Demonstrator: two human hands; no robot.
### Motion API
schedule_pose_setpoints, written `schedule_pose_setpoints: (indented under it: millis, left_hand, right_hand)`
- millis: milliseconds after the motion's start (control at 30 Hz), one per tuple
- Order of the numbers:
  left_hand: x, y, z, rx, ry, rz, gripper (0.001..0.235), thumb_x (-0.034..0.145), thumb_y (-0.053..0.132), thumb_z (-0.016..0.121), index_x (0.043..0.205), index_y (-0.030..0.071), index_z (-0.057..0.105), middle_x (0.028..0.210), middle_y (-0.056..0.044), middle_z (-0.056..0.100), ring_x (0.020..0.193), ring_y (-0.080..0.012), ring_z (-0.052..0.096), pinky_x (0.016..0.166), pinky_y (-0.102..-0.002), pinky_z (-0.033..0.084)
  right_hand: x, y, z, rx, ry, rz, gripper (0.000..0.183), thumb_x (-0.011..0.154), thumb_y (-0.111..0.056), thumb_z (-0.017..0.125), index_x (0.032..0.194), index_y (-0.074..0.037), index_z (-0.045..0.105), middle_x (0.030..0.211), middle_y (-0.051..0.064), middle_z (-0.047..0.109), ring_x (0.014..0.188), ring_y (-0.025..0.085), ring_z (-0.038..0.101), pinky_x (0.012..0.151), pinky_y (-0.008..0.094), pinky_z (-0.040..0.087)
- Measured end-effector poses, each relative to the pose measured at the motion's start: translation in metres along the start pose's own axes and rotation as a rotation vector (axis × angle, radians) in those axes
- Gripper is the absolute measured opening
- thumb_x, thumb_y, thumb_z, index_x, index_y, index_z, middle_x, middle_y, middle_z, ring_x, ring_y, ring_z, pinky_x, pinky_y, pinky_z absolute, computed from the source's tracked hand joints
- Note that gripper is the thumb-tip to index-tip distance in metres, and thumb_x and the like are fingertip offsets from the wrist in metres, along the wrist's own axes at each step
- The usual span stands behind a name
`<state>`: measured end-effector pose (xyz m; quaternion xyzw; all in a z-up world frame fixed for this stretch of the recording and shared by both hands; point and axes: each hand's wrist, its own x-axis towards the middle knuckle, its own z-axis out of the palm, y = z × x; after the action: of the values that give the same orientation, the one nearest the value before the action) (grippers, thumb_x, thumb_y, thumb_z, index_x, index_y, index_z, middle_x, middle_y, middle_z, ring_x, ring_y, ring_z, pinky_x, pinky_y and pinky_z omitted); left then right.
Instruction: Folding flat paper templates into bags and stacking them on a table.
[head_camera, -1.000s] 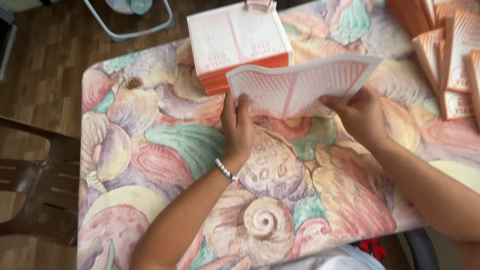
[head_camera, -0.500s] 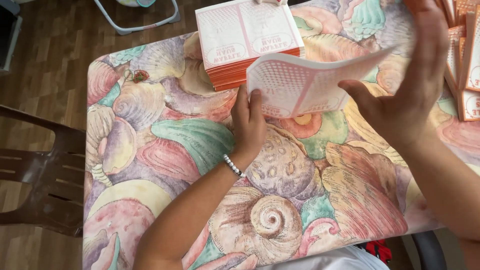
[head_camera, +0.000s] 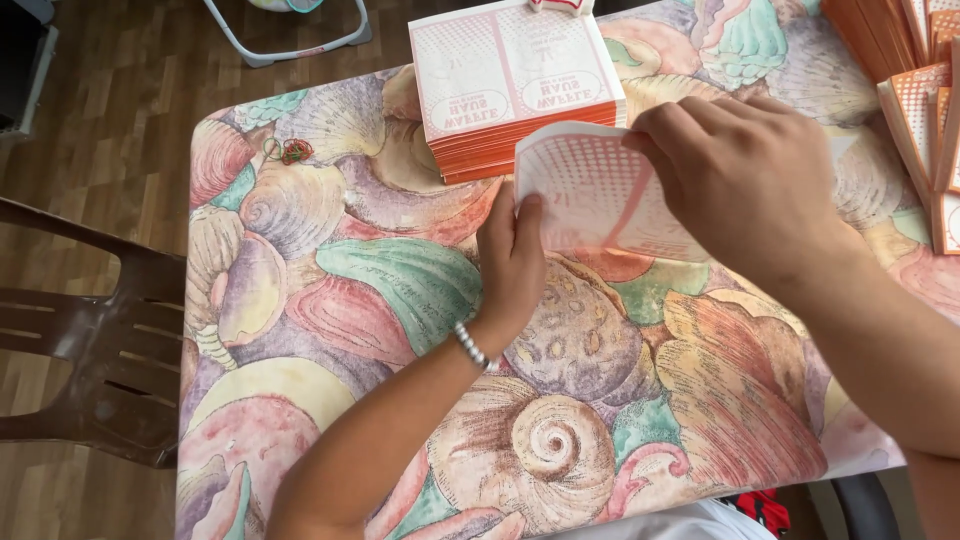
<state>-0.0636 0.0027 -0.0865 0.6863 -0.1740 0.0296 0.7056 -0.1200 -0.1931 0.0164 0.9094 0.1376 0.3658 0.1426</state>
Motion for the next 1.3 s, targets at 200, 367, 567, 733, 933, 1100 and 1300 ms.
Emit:
schedule_pose_setpoints:
  millis: [200,367,567,733,933,1100,1300]
  left_hand:
    - [-0.046,0.045,-0.043,-0.131,-0.303,-0.427,0.022,0.098,0.022,0.055,0.101,0.005,0.068,0.086,-0.003,0.067,0.074,-0.0118,0.058,0.061,-0.027,0.045]
    - [-0.020,0.007,-0.070,0.432,-0.355,0.068,0.045,0.097,0.021,0.064,0.136,0.002,0.052,0.121,-0.013,0.066,0.103,-0.0200,0.067,0.083,-0.024,0.062]
    - [0.024,-0.024,-0.064,0.719,-0.504,0.332,0.021,0.092,0.019,0.074,0.111,0.010,0.075,0.103,-0.007,0.062,0.107,-0.0328,0.063,0.089,-0.045,0.054]
    - [0.022,-0.053,-0.059,0.811,-0.589,0.313,0.017,0.091,0.017,0.071,0.108,0.017,0.076,0.094,0.000,0.061,0.100,-0.0250,0.064,0.083,-0.041,0.057]
    - [0.017,-0.051,-0.057,0.844,-0.568,0.339,0.009,0.091,0.017,0.070,0.098,0.016,0.075,0.082,0.002,0.061,0.085,-0.0233,0.067,0.073,-0.039,0.058]
    - [0.016,-0.046,-0.058,0.820,-0.541,0.353,0.007,0.091,0.018,0.072,0.097,0.017,0.077,0.078,0.003,0.063,0.077,-0.0216,0.069,0.068,-0.036,0.058]
    - [0.017,-0.033,-0.055,0.856,-0.471,0.464,0.008,0.082,0.010,0.085,0.089,0.010,0.081,0.075,0.001,0.069,0.060,-0.0195,0.062,0.047,-0.034,0.046]
  right_hand:
    - [-0.002,0.010,-0.025,0.339,-0.399,0.033,0.016,0.104,-0.021,0.060,0.102,-0.022,0.075,0.088,-0.005,0.078,0.064,0.022,0.072,0.047,0.038,0.050]
    - [-0.023,-0.011,0.048,0.739,-0.618,0.051,0.023,0.099,-0.026,0.062,0.092,-0.011,0.078,0.082,0.001,0.078,0.064,0.024,0.072,0.057,0.040,0.057]
    - [-0.061,-0.036,0.096,0.627,-0.480,0.083,0.009,0.095,-0.023,0.069,0.093,-0.016,0.075,0.087,0.001,0.069,0.084,0.026,0.071,0.068,0.040,0.058]
    - [-0.068,-0.038,0.096,0.622,-0.403,0.068,0.007,0.094,-0.016,0.070,0.095,-0.014,0.077,0.088,0.002,0.065,0.086,0.024,0.070,0.070,0.036,0.058]
    - [-0.073,-0.040,0.100,0.650,-0.268,0.017,0.009,0.095,-0.012,0.071,0.099,-0.008,0.078,0.087,0.007,0.063,0.082,0.025,0.067,0.070,0.035,0.056]
    - [-0.065,-0.037,0.093,0.617,-0.250,-0.032,0.010,0.095,-0.010,0.073,0.101,-0.007,0.080,0.086,0.007,0.066,0.083,0.023,0.068,0.073,0.032,0.056]
    - [-0.062,-0.022,0.091,0.593,-0.450,-0.151,0.046,0.081,0.013,0.062,0.115,-0.013,0.078,0.096,0.000,0.068,0.086,0.024,0.064,0.055,0.040,0.058]
